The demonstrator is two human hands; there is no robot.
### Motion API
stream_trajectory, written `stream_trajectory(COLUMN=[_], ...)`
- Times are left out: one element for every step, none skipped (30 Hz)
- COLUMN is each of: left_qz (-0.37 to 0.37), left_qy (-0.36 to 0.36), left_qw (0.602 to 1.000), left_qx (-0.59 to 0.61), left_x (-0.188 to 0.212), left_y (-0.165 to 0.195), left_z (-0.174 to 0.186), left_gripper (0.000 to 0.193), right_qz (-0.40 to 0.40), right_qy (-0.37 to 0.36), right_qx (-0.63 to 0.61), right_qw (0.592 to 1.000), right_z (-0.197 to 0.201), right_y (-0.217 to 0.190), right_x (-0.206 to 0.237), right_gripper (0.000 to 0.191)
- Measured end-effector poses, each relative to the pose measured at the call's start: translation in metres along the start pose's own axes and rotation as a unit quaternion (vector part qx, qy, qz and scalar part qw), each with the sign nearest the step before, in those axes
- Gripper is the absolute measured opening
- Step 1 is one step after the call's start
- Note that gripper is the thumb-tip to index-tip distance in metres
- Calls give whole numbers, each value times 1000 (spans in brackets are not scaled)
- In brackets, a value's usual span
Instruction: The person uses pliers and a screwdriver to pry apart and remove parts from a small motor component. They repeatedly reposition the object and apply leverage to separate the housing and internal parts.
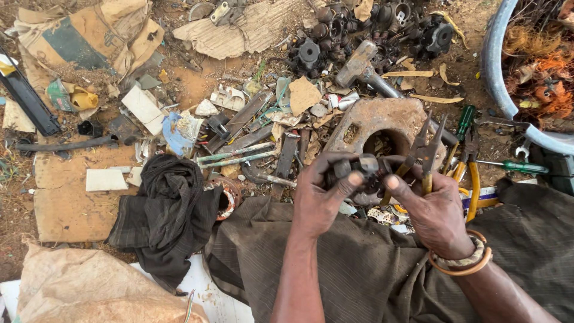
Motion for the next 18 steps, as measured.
stream_trajectory(left_qz=[1, 1, 2, -6, -14, -25, -63, -99, -114, -130, -124, -117, -84, -52, -16, 42, 98, 154], left_qy=[-2, -3, -5, -13, -20, -29, -41, -54, -71, -89, -111, -133, -118, -103, -88, -80, -70, -60], left_qw=[1000, 1000, 999, 999, 999, 999, 997, 994, 991, 987, 985, 983, 988, 992, 994, 990, 980, 966], left_qx=[12, 23, 35, 36, 37, 37, 23, 10, 12, 14, 32, 49, 55, 60, 66, 112, 156, 200], left_x=[2, 3, 4, 6, 6, 5, 4, 3, 2, 1, 0, -1, -2, -3, -4, -4, -5, -5], left_y=[-1, -1, -2, -1, 1, 3, 7, 12, 17, 22, 26, 30, 32, 33, 33, 31, 28, 25], left_z=[0, 0, 0, -1, -1, -1, -1, -1, -1, -1, -1, -2, -3, -3, -4, -5, -5, -4], left_gripper=[39, 39, 40, 40, 41, 42, 41, 40, 44, 48, 57, 66, 71, 78, 87, 87, 89, 91], right_qz=[5, 11, 15, 24, 33, 44, 108, 170, 231, 262, 292, 320, 317, 315, 311, 326, 344, 361], right_qy=[-5, -11, -17, -13, -10, -5, -7, -8, -10, 3, 18, 31, 25, 18, 11, 3, -6, -15], right_qx=[-14, -28, -41, 4, 49, 94, 101, 106, 112, 125, 139, 152, 150, 148, 146, 155, 165, 175], right_qw=[1000, 999, 999, 1000, 998, 995, 989, 980, 966, 957, 946, 935, 936, 937, 939, 932, 924, 916], right_z=[0, 0, 0, 1, 1, 1, 1, 0, -1, -1, -1, 0, 1, 3, 5, 6, 7, 7], right_y=[-3, -6, -9, -13, -17, -20, -24, -27, -30, -32, -33, -34, -35, -35, -35, -35, -34, -33], right_x=[0, 1, 1, 3, 3, 4, 4, 6, 7, 9, 11, 12, 13, 13, 14, 14, 13, 11], right_gripper=[38, 39, 39, 41, 44, 47, 45, 43, 41, 41, 40, 40, 38, 37, 36, 36, 36, 36])
Point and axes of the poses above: each hand's wrist, its own x-axis away from the middle knuckle, its own z-axis out of the back of the hand, y = z × x, the point moved 1 cm from there along -x, towards the middle knuckle
